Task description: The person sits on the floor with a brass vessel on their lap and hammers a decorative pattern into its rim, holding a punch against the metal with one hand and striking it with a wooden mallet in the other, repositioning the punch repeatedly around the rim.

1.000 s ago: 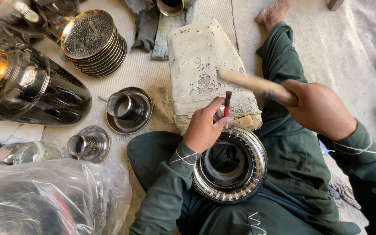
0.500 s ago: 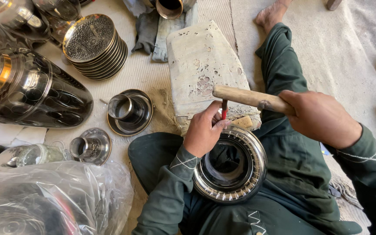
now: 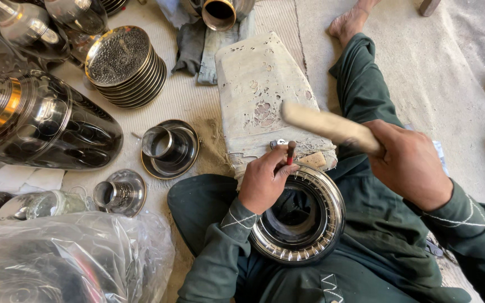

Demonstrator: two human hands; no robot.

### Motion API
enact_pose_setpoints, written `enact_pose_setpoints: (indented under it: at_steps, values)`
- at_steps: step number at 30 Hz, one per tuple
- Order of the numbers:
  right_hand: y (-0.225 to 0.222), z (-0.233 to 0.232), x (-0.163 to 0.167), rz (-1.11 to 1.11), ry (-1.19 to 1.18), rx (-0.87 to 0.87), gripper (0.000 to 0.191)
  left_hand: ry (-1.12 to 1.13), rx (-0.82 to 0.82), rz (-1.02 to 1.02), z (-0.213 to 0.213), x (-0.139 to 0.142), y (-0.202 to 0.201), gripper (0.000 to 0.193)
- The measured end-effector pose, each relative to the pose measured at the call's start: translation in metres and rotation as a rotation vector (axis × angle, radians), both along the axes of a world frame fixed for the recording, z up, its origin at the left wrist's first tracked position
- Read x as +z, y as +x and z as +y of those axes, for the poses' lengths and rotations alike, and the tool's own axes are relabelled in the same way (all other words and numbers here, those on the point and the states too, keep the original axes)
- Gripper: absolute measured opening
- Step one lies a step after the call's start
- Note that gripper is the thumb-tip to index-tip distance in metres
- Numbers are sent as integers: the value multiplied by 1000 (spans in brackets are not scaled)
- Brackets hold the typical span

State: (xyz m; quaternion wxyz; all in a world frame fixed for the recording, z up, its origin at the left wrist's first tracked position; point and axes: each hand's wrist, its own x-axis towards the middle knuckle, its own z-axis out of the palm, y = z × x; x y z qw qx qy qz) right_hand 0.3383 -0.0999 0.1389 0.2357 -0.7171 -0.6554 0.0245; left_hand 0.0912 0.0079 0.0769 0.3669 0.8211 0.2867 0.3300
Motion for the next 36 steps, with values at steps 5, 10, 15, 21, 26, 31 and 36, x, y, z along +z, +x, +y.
enact_pose_setpoints:
  at_steps: [5, 10, 15, 21, 26, 31, 36]
  values:
    - [-5, -6, -2, -58, 132, 100, 44, 126, 2, 33, -3, -7, -4, 21]
    - [-15, -12, -6, -52, 155, 103, 37, 133, -24, 12, -1, -12, -7, 24]
    - [-20, -19, -12, -23, 185, 76, 40, 155, -76, -5, 1, -21, -11, 21]
    - [-26, -26, -22, 47, 332, 135, 40, 309, -173, 48, 4, -26, -18, 24]
    - [-24, -36, -31, 79, 308, 12, 43, -3, -42, 34, 10, -12, -9, 30]
    - [-15, -34, -43, 310, 272, -65, 30, -198, -168, 67, 33, 9, 5, 41]
    - [0, -19, -49, 450, 5, -215, 18, -305, -238, 182, 46, 21, 15, 52]
